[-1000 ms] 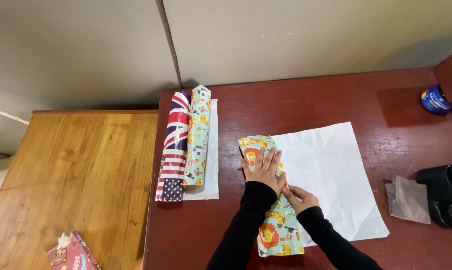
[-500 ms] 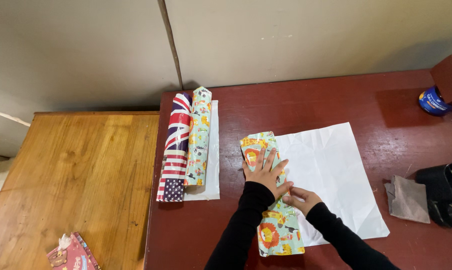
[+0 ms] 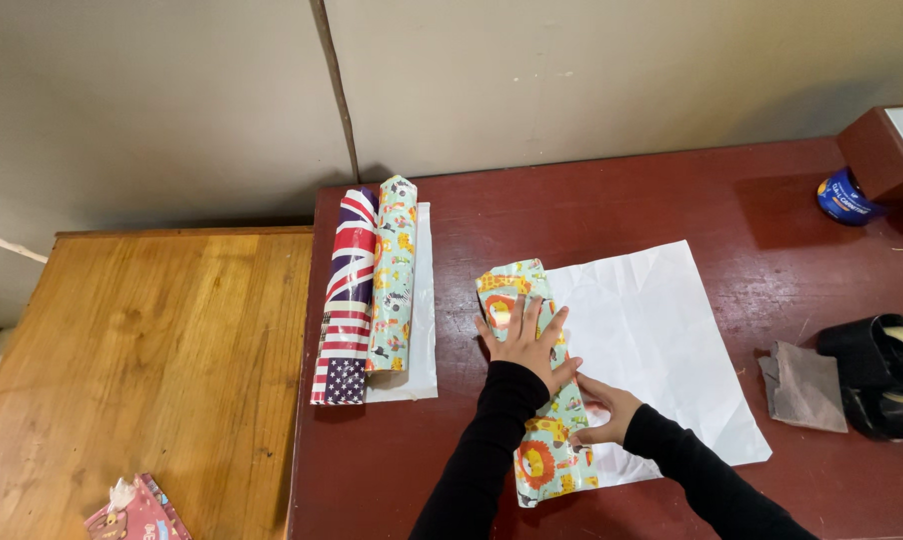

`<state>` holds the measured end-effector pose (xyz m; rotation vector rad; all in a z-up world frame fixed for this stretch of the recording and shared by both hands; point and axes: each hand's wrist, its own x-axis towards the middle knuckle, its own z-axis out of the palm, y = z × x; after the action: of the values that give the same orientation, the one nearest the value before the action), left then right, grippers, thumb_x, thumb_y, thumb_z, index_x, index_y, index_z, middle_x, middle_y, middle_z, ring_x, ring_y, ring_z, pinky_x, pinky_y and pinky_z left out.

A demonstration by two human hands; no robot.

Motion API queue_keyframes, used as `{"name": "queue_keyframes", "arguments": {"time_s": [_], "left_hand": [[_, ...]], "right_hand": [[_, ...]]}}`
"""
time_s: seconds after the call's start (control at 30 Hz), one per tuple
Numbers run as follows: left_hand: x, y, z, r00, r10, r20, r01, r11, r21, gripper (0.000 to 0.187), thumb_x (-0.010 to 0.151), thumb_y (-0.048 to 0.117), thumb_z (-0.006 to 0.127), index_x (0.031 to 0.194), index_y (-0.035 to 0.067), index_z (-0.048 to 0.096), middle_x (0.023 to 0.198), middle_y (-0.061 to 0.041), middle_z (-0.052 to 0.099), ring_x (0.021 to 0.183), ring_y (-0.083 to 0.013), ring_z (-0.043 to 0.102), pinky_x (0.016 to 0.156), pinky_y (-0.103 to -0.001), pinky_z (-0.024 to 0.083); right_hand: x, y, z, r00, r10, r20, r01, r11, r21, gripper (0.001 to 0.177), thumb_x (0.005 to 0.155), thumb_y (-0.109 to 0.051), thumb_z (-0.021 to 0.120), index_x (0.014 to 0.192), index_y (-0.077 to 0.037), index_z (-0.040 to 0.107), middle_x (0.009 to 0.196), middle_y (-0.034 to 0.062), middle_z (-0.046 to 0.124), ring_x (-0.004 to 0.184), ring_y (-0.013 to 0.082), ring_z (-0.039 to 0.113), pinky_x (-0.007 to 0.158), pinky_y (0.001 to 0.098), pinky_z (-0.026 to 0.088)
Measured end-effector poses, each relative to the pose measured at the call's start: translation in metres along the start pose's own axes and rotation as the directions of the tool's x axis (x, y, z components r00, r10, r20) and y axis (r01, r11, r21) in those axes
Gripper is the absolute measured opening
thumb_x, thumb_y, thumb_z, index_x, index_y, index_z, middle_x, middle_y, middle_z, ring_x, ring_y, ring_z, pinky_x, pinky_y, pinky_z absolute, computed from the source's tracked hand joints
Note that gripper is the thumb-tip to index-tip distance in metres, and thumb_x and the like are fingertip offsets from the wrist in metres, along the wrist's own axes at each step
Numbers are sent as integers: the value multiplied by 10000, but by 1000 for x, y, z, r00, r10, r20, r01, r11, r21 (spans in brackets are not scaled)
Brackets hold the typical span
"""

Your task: The person smooths a sheet of animal-patterned wrapping paper on a table, then places a small white box on it and wraps the box by folding the paper around it and securing the folds with tape. The wrapped box is left on the table.

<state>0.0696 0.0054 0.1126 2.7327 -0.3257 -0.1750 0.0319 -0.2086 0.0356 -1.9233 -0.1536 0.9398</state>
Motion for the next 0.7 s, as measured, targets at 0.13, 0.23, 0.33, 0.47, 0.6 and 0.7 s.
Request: {"name": "queue_keyframes", "arguments": {"time_s": [0.13,0.23,0.33,0.47,0.6,0.7], "left_hand": [[-5,11,-10,999,-9,36,7,999,36,859,834,666,628,1571,315,358,1684,-161,92,1560,-339,-36,1056,-881,-87],[-12,22,-14,993,-70,96,70,998,5,855,785,651,661,1532,336,392,1693,-154,52,1568,-327,-60,1042,-881,-95],[-13,25,-18,994,-78,75,77,997,17,781,781,592,686,1485,336,465,1699,-155,48,1568,-332,-62,1015,-898,-77],[-14,23,-23,989,-82,127,82,997,9,694,770,482,716,1424,310,560,1731,-144,38,1588,-336,-73,1040,-899,-40],[-11,24,-27,975,-97,202,110,992,-54,714,717,500,737,1372,275,564,1716,-121,-4,1580,-320,-94,1060,-892,-27],[-12,22,-29,973,-101,208,112,993,-41,673,710,431,742,1346,274,591,1726,-116,-9,1588,-314,-93,1049,-894,-11]], "right_hand": [[4,12,3,1000,13,-2,-13,1000,2,1211,621,-277,961,1575,-78,242,1529,117,527,1458,235,461,1229,379,317],[10,27,-2,999,19,41,-18,1000,-12,1124,658,-305,954,1559,-72,324,1535,129,515,1483,260,418,1240,398,293],[17,40,-18,995,-58,80,49,993,107,1049,705,-265,923,1555,-111,328,1567,112,475,1500,286,384,1236,424,275],[21,39,-28,922,-268,-279,167,927,-337,736,883,-310,739,1545,-296,417,1652,14,419,1579,290,294,1264,453,297],[18,17,-8,945,47,-324,-311,432,-846,773,972,-626,502,1592,-380,113,1709,-24,14,1571,268,-46,1204,666,5],[11,1,-4,932,80,-353,-359,331,-872,771,959,-717,357,1609,-428,60,1709,-77,-48,1565,273,-99,1183,703,-28]]}}
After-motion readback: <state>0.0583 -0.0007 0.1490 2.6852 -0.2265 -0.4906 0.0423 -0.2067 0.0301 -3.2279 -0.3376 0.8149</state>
